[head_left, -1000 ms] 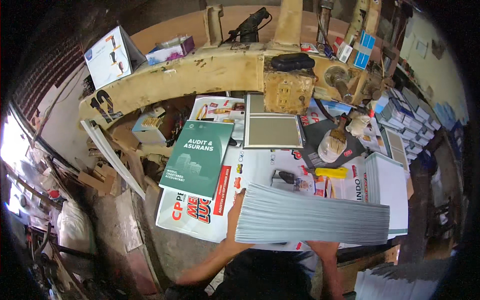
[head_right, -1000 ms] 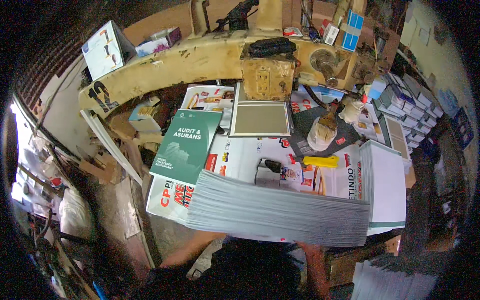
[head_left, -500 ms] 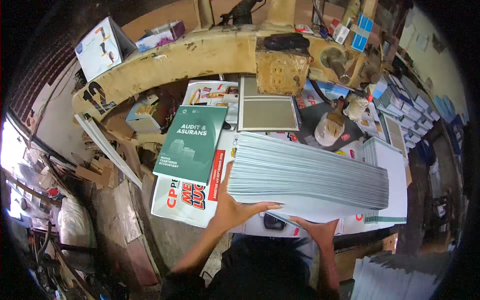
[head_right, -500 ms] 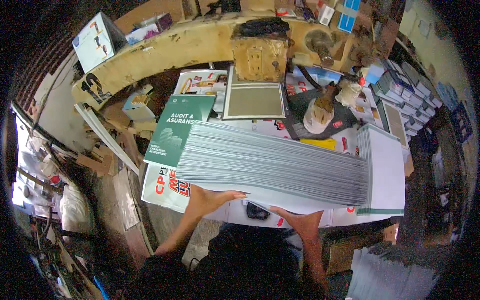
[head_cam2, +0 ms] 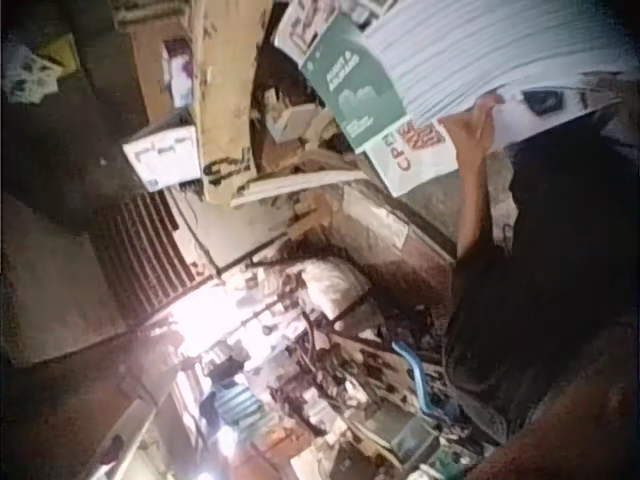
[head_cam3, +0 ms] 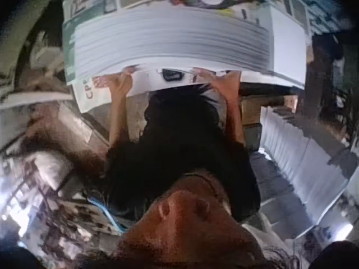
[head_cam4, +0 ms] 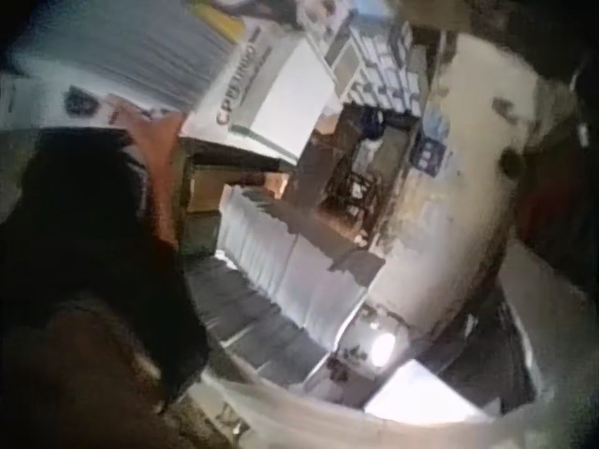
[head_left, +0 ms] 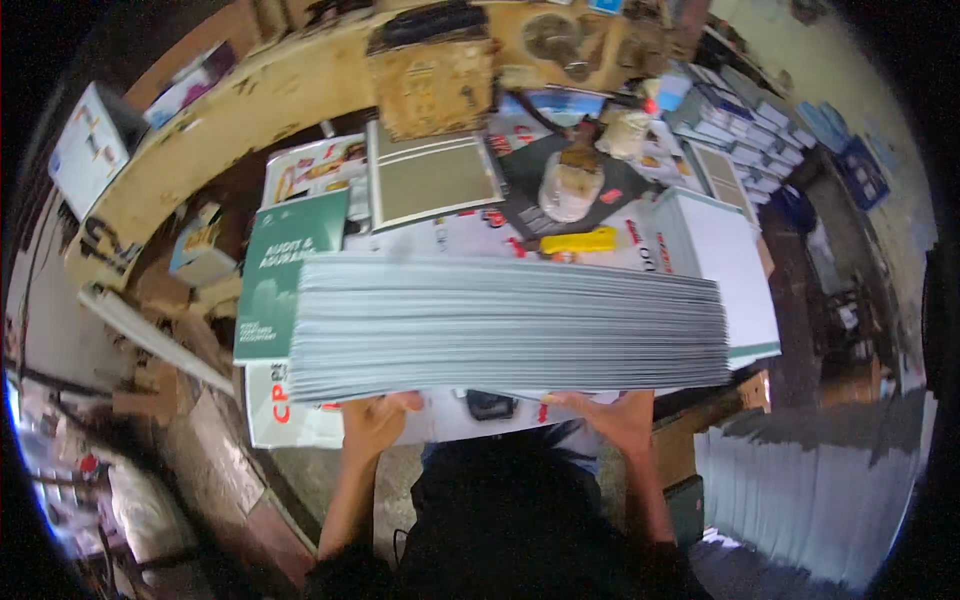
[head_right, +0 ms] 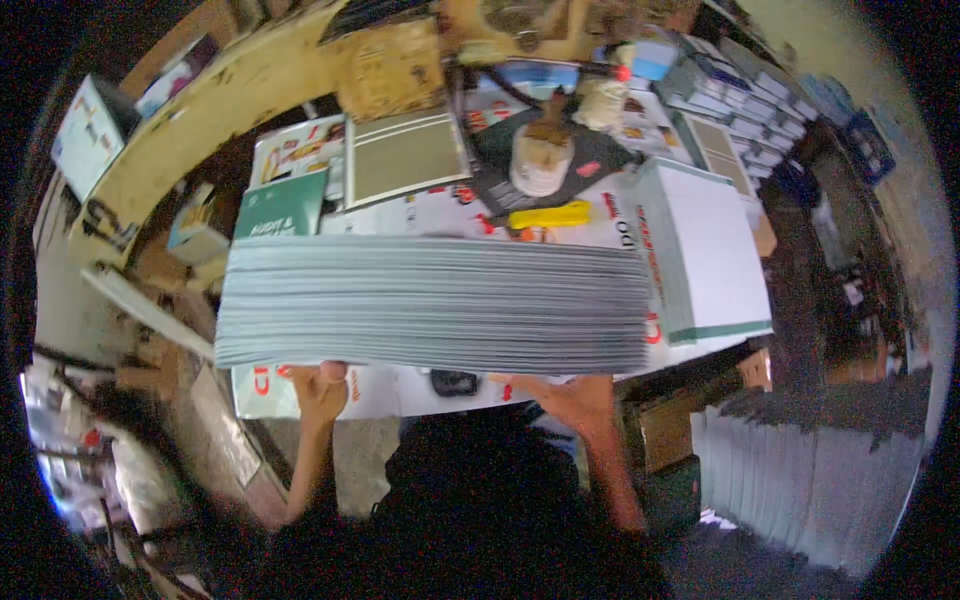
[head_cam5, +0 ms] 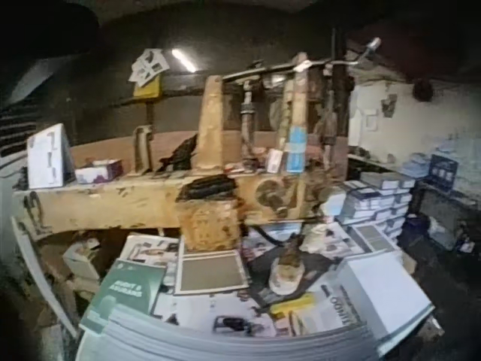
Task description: The person aligns a stack of books on a workbench and uses a utility knife to make several small incisions into the spine of the stack.
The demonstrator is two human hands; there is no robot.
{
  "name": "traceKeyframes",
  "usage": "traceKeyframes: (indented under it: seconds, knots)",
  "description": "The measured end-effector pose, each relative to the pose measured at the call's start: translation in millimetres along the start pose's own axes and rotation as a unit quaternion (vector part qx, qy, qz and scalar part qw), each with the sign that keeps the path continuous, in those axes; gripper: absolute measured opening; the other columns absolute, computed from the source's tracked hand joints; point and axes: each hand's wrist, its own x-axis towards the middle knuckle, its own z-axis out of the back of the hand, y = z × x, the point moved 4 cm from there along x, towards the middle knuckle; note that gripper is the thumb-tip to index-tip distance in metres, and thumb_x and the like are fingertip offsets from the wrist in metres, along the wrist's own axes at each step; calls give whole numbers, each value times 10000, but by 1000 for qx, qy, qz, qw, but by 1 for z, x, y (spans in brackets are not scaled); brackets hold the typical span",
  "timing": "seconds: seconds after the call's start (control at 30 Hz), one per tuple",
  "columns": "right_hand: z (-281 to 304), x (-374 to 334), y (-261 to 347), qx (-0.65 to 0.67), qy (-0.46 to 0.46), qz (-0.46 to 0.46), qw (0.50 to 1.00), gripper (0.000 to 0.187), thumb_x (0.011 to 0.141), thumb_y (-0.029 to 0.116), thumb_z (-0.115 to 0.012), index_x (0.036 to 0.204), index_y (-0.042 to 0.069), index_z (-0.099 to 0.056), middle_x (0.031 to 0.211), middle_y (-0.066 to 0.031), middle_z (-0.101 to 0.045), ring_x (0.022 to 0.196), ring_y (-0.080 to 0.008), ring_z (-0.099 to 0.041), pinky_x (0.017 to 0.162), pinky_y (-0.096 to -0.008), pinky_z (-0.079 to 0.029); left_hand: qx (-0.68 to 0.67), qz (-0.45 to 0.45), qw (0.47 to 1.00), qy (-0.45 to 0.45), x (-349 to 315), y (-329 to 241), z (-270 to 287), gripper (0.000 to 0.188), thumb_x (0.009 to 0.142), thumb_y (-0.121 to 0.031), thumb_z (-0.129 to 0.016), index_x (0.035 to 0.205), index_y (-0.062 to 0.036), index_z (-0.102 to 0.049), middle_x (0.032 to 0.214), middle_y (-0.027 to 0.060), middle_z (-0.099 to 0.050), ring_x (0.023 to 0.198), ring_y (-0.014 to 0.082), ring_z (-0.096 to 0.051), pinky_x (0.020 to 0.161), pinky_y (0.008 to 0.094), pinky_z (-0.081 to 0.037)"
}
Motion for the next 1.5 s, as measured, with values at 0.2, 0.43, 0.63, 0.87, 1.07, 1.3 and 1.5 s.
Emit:
traceKeyframes:
  seconds: [0.2,0.43,0.63,0.87,1.07,1.3,1.5]
  knots:
    - [49,35,105,113,61,117,985,811,591,197,-951,1253,-42,-549,1162,-153,-662,1054,-226,-647,957,-342,-498,213,-27,976,-46,-8,12,16,309,840,-69,-724,1124,6,-628,1085,109,-675,917,234,-639,861,353,-493]
    - [41,37,101,33,119,106,987,801,580,208,-959,1238,-37,-574,1145,-137,-682,1064,-204,-644,966,-350,-493,230,54,969,-74,-18,39,32,431,752,-107,-781,1135,14,-624,1093,125,-667,982,247,-622,890,348,-489]
    - [-37,8,-64,81,155,30,984,787,619,269,-954,1241,-25,-572,1182,-147,-656,1109,-229,-614,1002,-368,-478,40,-41,996,-71,77,-83,28,1037,518,-255,-925,1384,44,-439,1215,167,-570,1098,267,-570,972,408,-457]
    - [-50,0,-47,77,148,1,986,830,610,325,-954,1254,-20,-562,1201,-153,-647,1080,-257,-648,1011,-405,-485,558,-104,793,221,124,-207,11,1065,421,-377,-947,1326,-19,-514,1163,216,-567,1092,407,-546,976,469,-437]
    - [-36,3,-64,6,134,-23,991,811,598,421,-933,1237,30,-622,1156,-162,-698,1078,-271,-675,978,-378,-506,511,-115,816,243,131,-194,18,948,375,-406,-967,1142,-14,-570,1017,184,-623,950,404,-604,892,477,-476]
    - [49,51,53,41,171,115,978,658,652,385,-915,1128,-5,-680,970,-112,-726,854,-198,-688,802,-302,-533,431,-136,890,59,63,-126,95,389,828,-282,-768,1171,-118,-686,1056,44,-739,993,217,-707,826,328,-559]
    - [21,128,49,-53,306,9,950,631,574,488,-904,968,22,-743,891,-104,-735,806,-213,-694,727,-322,-535,106,299,948,20,2,-17,54,665,859,-122,-751,1397,46,-396,1324,181,-542,1184,282,-543,1039,397,-436]
